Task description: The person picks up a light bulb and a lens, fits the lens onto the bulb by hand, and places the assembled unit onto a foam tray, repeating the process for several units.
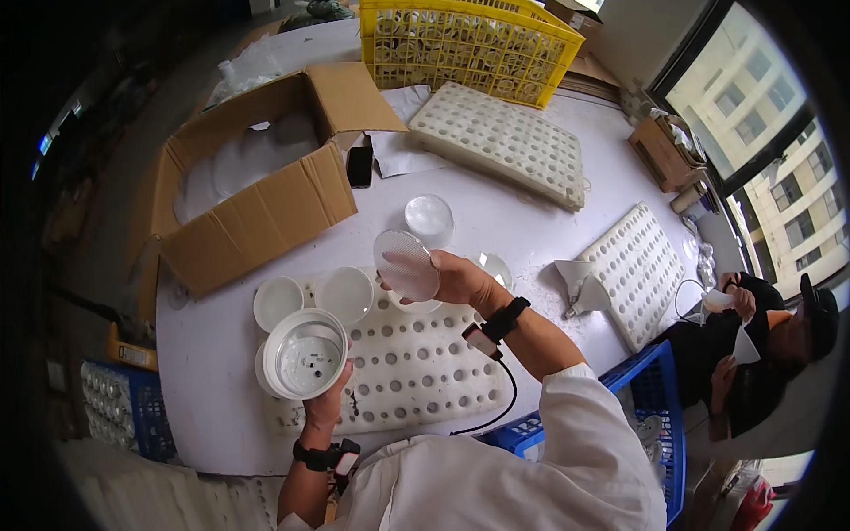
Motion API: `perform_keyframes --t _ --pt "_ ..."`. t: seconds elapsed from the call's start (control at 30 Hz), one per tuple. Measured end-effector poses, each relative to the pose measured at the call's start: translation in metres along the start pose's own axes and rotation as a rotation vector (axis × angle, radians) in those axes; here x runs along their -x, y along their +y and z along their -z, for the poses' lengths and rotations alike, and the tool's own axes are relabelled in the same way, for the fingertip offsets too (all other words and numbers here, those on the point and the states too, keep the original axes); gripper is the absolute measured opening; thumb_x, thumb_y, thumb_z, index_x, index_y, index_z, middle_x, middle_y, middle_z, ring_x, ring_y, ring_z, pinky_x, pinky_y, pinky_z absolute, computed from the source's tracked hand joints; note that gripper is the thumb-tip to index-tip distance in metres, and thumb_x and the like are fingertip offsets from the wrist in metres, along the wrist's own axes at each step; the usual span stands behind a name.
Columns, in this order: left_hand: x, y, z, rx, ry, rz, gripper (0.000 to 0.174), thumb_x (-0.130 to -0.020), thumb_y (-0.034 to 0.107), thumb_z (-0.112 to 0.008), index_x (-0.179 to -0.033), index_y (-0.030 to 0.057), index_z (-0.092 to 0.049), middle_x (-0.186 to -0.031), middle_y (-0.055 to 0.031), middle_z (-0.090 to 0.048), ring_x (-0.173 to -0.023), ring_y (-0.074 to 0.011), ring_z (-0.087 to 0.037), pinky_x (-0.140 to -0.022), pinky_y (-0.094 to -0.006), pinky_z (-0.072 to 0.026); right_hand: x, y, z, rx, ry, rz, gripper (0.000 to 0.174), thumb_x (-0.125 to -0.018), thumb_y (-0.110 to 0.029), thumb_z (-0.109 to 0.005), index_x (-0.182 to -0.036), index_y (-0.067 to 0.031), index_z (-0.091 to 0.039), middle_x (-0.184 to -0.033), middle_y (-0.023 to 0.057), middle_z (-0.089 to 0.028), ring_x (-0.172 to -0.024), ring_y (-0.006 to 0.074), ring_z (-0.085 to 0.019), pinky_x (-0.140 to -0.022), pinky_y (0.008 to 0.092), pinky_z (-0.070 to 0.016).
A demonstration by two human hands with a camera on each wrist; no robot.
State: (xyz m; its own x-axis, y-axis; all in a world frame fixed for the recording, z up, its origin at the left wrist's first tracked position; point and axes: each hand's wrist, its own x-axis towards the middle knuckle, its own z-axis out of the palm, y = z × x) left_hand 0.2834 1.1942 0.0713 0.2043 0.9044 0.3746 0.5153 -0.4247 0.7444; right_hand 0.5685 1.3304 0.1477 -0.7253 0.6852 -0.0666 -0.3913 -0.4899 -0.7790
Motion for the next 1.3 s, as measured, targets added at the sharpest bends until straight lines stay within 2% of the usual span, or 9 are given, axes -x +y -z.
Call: perform_keyframes --t 0.17,0.3,0.4,0.47,0.53,0.63,1.13,1.2,1.3 --pt "-0.025 0.03 -0.015 0.262 -0.018 0.081 0.032 -0.085 0.005 -0.058 -0.116 -0.0022 -0.057 -0.108 -0.0088 -0.062 -0.092 -0.0164 -0.059 -0.082 -0.0284 -0.0483 0.062 0.074 -0.055 -0.43 -0.288 -0.23 0.089 -0.08 -0.057 -0.057 -0.142 -0.0022 -0.023 -0.138 0.0299 -0.033 -0.125 0.0466 -0.038 -0.094 0.0516 -0.0427" --pt "-0.023 0.074 -0.018 0.763 -0.086 0.404 0.022 -0.076 0.005 -0.069 -0.096 0.0016 -0.064 -0.096 -0.0091 -0.064 -0.086 -0.0212 -0.061 -0.075 -0.0351 -0.0491 0.108 0.1 -0.07 -0.561 -0.249 -0.202 0.082 -0.085 -0.055 -0.052 -0.142 -0.0039 -0.024 -0.14 0.0243 -0.034 -0.126 0.0427 -0.037 -0.096 0.0501 -0.0414" --pt "-0.02 0.088 -0.017 0.973 -0.102 0.61 0.015 -0.074 -0.001 -0.064 -0.089 -0.0025 -0.062 -0.093 -0.0106 -0.064 -0.076 -0.0172 -0.062 -0.063 -0.028 -0.0518 0.127 0.108 -0.069 -0.401 0.145 -0.201 0.074 -0.088 -0.048 -0.052 -0.143 -0.0059 -0.024 -0.141 0.0189 -0.036 -0.124 0.0363 -0.042 -0.098 0.0456 -0.0401" --pt "-0.018 0.092 -0.017 1.055 -0.061 0.698 0.033 -0.074 -0.002 -0.064 -0.105 -0.0004 -0.053 -0.089 -0.0115 -0.063 -0.077 -0.0181 -0.063 -0.064 -0.0262 -0.0508 0.132 0.089 -0.083 0.314 0.458 -0.012 0.07 -0.088 -0.035 -0.058 -0.143 -0.0076 -0.025 -0.138 0.0151 -0.04 -0.118 0.0312 -0.047 -0.1 0.0436 -0.0384" --pt "-0.014 0.09 -0.023 1.029 -0.035 0.674 0.038 -0.074 -0.004 -0.063 -0.109 -0.0004 -0.048 -0.089 -0.0142 -0.064 -0.076 -0.0206 -0.064 -0.063 -0.0282 -0.0522 0.134 0.081 -0.109 0.393 0.552 0.127 0.086 -0.075 -0.027 -0.074 -0.144 -0.0108 -0.025 -0.141 0.0173 -0.035 -0.122 0.0316 -0.042 -0.101 0.045 -0.0365" --pt "-0.009 0.096 -0.028 0.977 0.003 0.658 0.037 -0.075 -0.005 -0.062 -0.109 -0.0011 -0.049 -0.088 -0.0128 -0.064 -0.075 -0.0207 -0.064 -0.062 -0.0283 -0.0525 0.129 0.09 -0.13 1.631 0.435 0.312 0.104 -0.057 -0.026 -0.084 -0.143 -0.017 -0.026 -0.146 0.027 -0.014 -0.131 0.0433 -0.025 -0.104 0.0483 -0.0305" --pt "-0.007 0.094 -0.025 0.832 -0.072 0.528 0.021 -0.074 0.009 -0.069 -0.093 0.0004 -0.063 -0.084 -0.0074 -0.066 -0.076 -0.0181 -0.064 -0.068 -0.0311 -0.0513 0.151 0.099 -0.124 1.619 0.638 0.347 0.1 -0.06 -0.031 -0.08 -0.143 -0.0165 -0.027 -0.143 0.0272 -0.02 -0.131 0.0438 -0.025 -0.104 0.0495 -0.0298" --pt "-0.01 0.067 -0.02 0.098 -0.265 -0.104 0.032 -0.076 0.013 -0.068 -0.105 0.002 -0.059 -0.098 -0.0102 -0.066 -0.086 -0.0234 -0.064 -0.072 -0.0325 -0.0517 0.161 0.077 -0.128 1.249 0.655 0.281 0.102 -0.06 -0.032 -0.081 -0.144 -0.0144 -0.025 -0.144 0.0237 -0.021 -0.133 0.0394 -0.026 -0.107 0.0472 -0.0282" --pt "-0.012 0.079 -0.017 0.167 -0.343 0.063 0.035 -0.073 0.019 -0.069 -0.104 0.0059 -0.061 -0.097 -0.0096 -0.067 -0.092 -0.0255 -0.064 -0.077 -0.0339 -0.0503 0.156 0.059 -0.141 1.281 0.535 0.289 0.104 -0.061 -0.032 -0.081 -0.145 -0.0138 -0.022 -0.145 0.0202 -0.022 -0.133 0.0357 -0.027 -0.108 0.0456 -0.0274"
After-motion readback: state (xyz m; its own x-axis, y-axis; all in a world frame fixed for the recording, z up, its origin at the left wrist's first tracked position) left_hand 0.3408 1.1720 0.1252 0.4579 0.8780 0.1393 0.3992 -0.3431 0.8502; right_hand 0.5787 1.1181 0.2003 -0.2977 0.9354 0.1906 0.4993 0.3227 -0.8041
